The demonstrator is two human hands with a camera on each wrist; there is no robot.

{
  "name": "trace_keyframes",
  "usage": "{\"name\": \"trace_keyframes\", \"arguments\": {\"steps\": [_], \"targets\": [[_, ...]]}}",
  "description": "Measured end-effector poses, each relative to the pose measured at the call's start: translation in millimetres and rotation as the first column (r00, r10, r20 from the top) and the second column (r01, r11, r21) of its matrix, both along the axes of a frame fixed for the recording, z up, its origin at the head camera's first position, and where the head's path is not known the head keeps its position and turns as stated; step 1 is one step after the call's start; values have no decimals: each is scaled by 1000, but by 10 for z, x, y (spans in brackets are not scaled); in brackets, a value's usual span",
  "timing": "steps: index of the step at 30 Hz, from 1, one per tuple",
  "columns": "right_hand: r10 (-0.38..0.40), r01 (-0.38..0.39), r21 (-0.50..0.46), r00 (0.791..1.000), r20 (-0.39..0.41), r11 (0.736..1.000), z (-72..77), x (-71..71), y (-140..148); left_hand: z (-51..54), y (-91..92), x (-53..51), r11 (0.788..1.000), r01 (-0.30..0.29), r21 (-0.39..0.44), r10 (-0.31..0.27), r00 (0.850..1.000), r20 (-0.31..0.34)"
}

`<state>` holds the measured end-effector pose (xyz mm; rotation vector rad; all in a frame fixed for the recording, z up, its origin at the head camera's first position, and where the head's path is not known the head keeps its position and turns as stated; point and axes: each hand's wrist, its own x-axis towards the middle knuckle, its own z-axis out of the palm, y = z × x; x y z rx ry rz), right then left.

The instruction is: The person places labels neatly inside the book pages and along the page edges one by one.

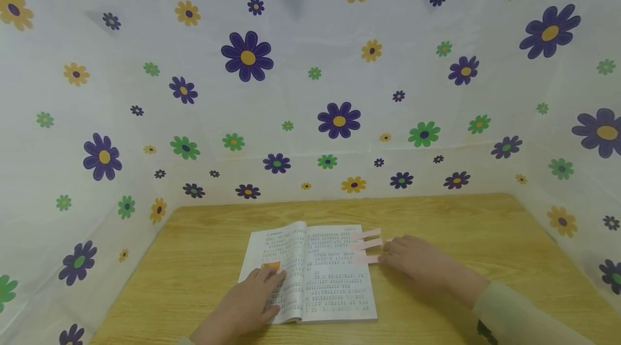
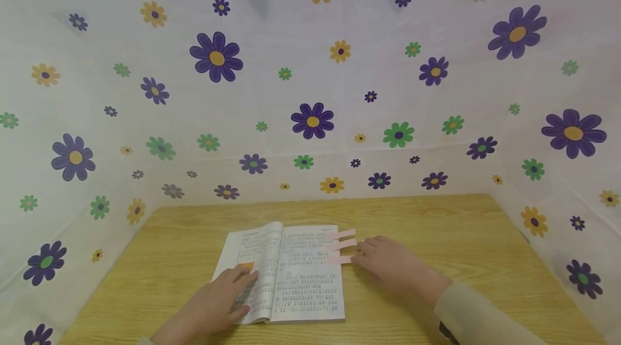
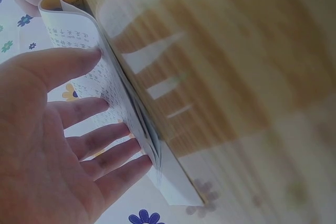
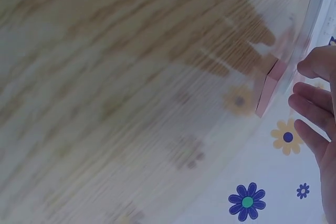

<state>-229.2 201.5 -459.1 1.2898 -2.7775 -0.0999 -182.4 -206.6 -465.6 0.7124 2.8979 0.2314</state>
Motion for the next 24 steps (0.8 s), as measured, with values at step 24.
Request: {"name": "trace_keyframes", "arguments": {"steps": [24], "targets": [[-51, 47, -109, 998, -42, 993, -57, -87, 169, -26, -4, -7, 1000, -14, -2, 14, 1000, 7]]}}
